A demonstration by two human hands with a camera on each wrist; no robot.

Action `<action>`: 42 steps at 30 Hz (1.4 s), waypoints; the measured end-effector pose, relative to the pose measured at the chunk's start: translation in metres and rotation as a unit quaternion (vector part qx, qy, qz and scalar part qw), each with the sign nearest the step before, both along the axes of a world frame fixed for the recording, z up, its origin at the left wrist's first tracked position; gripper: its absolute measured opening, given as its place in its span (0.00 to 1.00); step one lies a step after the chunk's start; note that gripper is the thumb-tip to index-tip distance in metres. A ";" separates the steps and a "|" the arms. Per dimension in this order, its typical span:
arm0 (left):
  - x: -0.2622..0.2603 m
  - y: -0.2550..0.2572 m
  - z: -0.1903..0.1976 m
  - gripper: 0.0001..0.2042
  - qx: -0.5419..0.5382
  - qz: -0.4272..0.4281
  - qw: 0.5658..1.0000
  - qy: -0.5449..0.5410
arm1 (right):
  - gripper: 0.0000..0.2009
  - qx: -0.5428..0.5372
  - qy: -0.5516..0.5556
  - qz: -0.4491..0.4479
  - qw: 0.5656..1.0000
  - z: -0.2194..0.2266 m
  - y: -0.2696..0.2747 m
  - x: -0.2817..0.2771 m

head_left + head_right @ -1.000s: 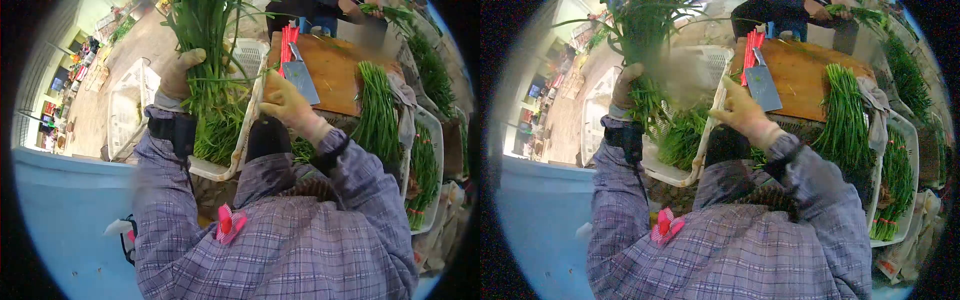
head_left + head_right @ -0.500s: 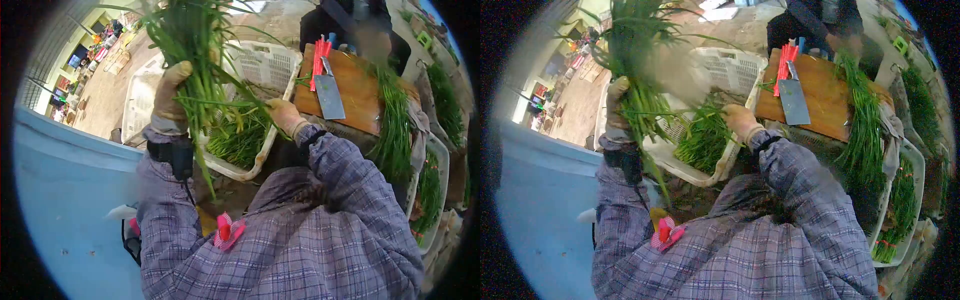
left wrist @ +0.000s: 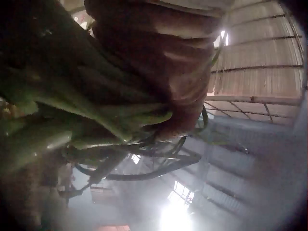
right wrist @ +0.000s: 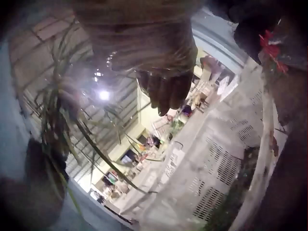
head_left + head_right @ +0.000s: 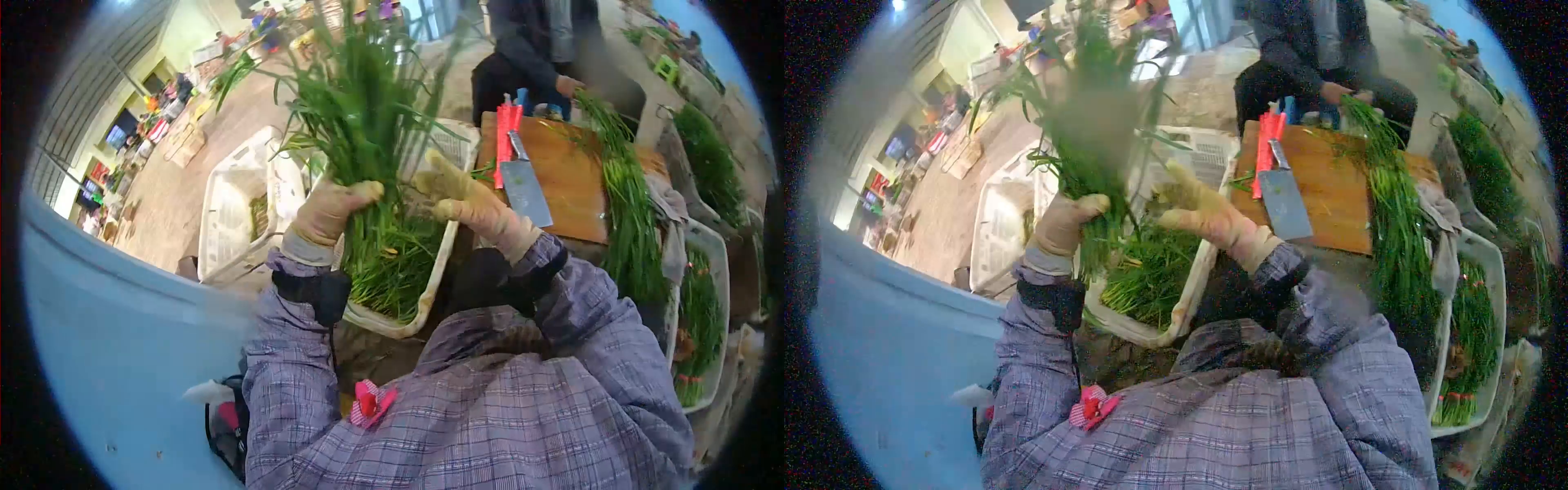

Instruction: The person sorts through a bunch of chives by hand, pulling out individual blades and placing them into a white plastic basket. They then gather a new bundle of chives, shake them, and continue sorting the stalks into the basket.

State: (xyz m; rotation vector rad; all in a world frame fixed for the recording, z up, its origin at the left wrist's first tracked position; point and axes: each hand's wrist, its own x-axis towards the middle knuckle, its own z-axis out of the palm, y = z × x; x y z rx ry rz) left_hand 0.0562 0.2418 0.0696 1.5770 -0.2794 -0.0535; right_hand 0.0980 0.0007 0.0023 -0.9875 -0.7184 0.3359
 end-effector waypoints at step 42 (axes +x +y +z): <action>0.090 -0.312 -0.042 0.61 0.053 -0.201 0.960 -0.189 | 0.12 -0.035 -0.040 -0.513 0.857 0.064 -0.282 -0.011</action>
